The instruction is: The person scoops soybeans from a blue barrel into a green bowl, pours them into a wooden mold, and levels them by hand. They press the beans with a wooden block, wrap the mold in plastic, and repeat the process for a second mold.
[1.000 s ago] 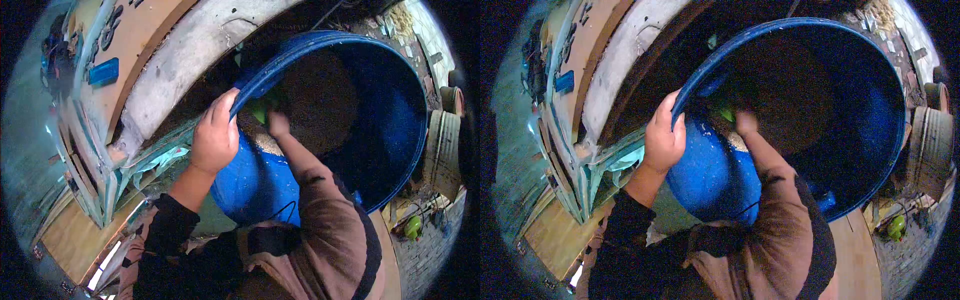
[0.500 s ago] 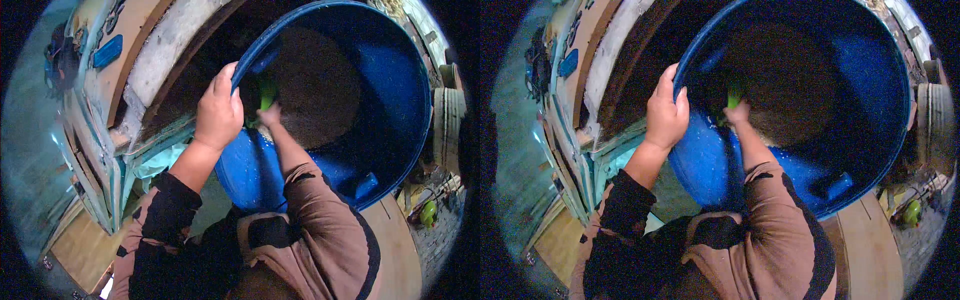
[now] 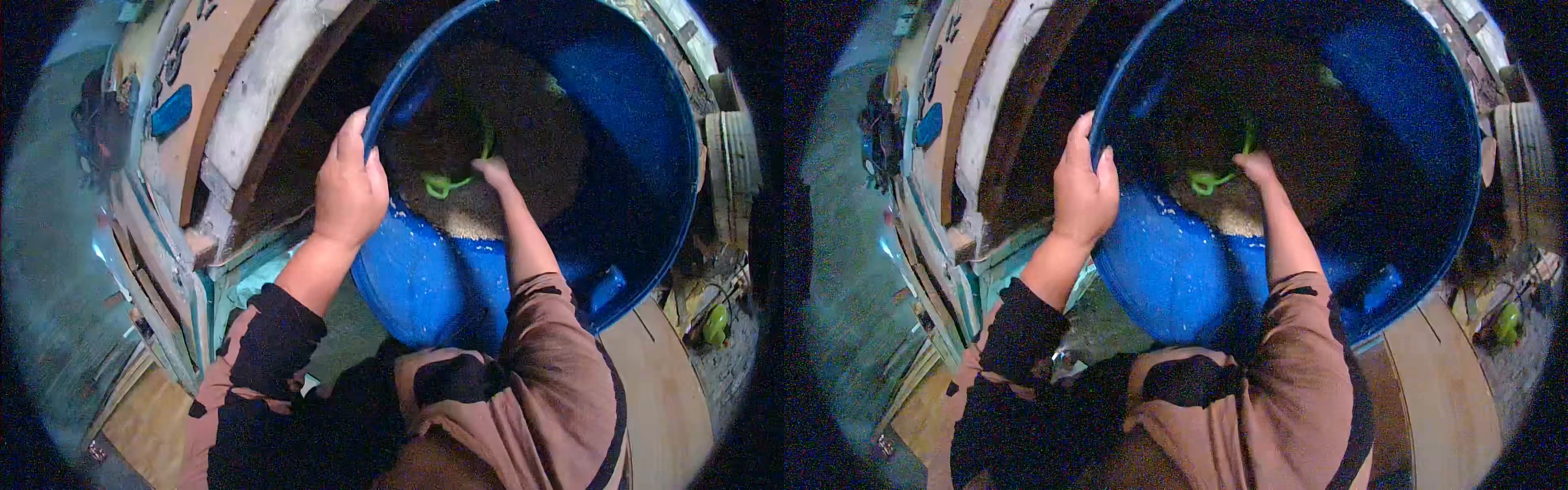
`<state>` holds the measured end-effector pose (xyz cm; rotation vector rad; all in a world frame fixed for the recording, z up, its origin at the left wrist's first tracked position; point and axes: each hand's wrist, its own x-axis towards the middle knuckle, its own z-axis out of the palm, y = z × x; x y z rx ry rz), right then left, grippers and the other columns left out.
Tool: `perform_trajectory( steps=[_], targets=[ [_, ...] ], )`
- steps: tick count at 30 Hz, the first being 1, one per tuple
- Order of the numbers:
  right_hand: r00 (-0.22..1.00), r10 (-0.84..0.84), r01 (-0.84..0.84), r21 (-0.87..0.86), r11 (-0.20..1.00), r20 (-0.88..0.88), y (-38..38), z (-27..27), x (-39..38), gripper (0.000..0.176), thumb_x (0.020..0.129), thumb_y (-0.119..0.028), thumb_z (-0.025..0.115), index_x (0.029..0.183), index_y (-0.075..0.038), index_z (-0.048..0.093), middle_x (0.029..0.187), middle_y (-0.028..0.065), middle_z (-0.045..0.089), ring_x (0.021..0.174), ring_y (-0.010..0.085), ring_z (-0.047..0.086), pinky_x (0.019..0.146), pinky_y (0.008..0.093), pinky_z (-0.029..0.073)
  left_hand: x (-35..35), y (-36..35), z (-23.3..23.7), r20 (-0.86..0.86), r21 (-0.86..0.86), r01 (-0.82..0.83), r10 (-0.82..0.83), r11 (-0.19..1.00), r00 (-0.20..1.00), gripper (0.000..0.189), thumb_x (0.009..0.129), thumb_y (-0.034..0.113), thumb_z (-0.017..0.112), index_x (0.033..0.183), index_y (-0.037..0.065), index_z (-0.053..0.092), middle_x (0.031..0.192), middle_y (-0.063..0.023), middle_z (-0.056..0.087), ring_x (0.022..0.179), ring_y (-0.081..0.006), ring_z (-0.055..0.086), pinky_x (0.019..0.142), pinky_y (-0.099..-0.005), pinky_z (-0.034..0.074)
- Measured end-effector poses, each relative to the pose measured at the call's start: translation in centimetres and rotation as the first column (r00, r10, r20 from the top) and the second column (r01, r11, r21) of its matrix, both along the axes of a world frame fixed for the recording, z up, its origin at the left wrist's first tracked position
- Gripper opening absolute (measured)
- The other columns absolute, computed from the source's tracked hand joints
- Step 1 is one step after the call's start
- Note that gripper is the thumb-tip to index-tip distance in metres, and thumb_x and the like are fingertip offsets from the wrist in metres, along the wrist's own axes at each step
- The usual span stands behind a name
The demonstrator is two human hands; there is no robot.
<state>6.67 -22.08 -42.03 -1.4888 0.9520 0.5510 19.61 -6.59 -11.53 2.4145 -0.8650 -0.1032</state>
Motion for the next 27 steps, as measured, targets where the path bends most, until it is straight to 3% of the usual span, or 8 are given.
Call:
perform_trajectory(
  steps=[3,6,14,16,18,22,25,27],
  targets=[
    [0.92,0.353,-0.09,-0.784,0.614,0.17,6.7,-26.7,0.8,0.043,0.064,-0.035,0.058,0.085,0.001,0.058,0.085,0.0131,0.058,0.077,0.0211,0.055,0.065,0.0317,0.046,-0.5,0.2,0.3,-0.013,0.026,-0.02,0.021,0.999,1.0,0.041,0.073,0.001,0.047,0.113,0.001,0.037,0.099,-0.0219,0.051,0.089,-0.035,0.052,0.076,-0.0358,0.041],
    [0.986,0.164,-0.162,-0.441,0.883,-0.035,6.1,-11.8,5.0,0.042,0.064,-0.034,0.056,0.087,0.001,0.057,0.086,0.0134,0.058,0.079,0.0214,0.055,0.065,0.0326,0.046,-0.4,0.2,0.2,-0.013,0.004,-0.011,0.011,1.0,1.0,0.041,0.073,0.001,0.047,0.113,0.001,0.037,0.099,-0.0217,0.051,0.09,-0.0357,0.051,0.077,-0.0365,0.041],
    [0.993,0.05,-0.042,-0.074,0.996,0.111,6.8,-9.1,2.1,0.04,0.066,-0.031,0.053,0.093,-0.001,0.055,0.09,0.014,0.057,0.083,0.0223,0.055,0.064,0.035,0.047,-0.1,0.0,0.2,-0.067,-0.019,-0.028,0.026,0.999,0.997,0.041,0.073,0.001,0.048,0.113,0.001,0.037,0.098,-0.0219,0.051,0.09,-0.0363,0.051,0.078,-0.0369,0.041],
    [0.994,0.011,-0.013,0.013,1.0,0.112,4.8,-4.9,-1.5,0.04,0.067,-0.031,0.053,0.094,-0.001,0.055,0.09,0.0141,0.057,0.084,0.0224,0.055,0.064,0.0354,0.048,-0.4,0.3,0.3,-0.071,-0.012,-0.032,0.032,0.999,0.997,0.041,0.072,0.0,0.047,0.112,0.002,0.037,0.099,-0.0217,0.051,0.09,-0.0362,0.051,0.077,-0.037,0.041],
    [0.94,-0.307,0.339,0.528,0.778,-0.151,1.7,3.2,-3.3,0.041,0.066,-0.025,0.051,0.1,-0.004,0.051,0.092,0.0167,0.057,0.09,0.024,0.054,0.068,0.0356,0.048,-0.4,0.1,0.4,-0.081,-0.019,-0.044,0.042,0.999,0.996,0.041,0.072,0.001,0.047,0.112,0.002,0.038,0.099,-0.0215,0.051,0.089,-0.0362,0.051,0.077,-0.0371,0.041],
    [0.825,-0.565,0.403,0.711,0.576,-0.01,-2.5,11.9,-6.8,0.048,0.056,-0.015,0.053,0.1,0.004,0.05,0.089,0.0146,0.058,0.078,0.0246,0.058,0.07,0.0353,0.048,-0.5,0.2,0.3,-0.05,-0.003,-0.037,0.037,0.999,0.998,0.043,0.072,0.001,0.046,0.113,0.004,0.036,0.099,-0.0217,0.05,0.088,-0.0372,0.051,0.075,-0.0393,0.041],
    [0.868,-0.259,0.141,0.289,0.947,0.423,-2.9,15.8,-7.8,0.069,0.053,-0.013,0.056,0.117,0.002,0.035,0.107,0.0125,0.049,0.099,0.021,0.046,0.086,0.0309,0.036,-0.4,0.1,0.1,0.034,-0.019,-0.005,0.005,1.0,0.999,0.045,0.071,0.002,0.045,0.115,0.006,0.034,0.099,-0.0226,0.05,0.087,-0.038,0.05,0.075,-0.0412,0.041],
    [0.841,-0.362,0.211,0.373,0.904,0.401,-4.4,18.9,-8.6,0.071,0.053,-0.013,0.056,0.119,0.0,0.032,0.11,0.0119,0.045,0.101,0.021,0.044,0.087,0.0305,0.034,-0.5,-0.1,0.3,-0.013,0.007,-0.04,0.04,0.999,0.999,0.045,0.071,0.001,0.045,0.115,0.006,0.035,0.098,-0.0226,0.05,0.087,-0.0386,0.05,0.075,-0.0412,0.042]
  ],
)
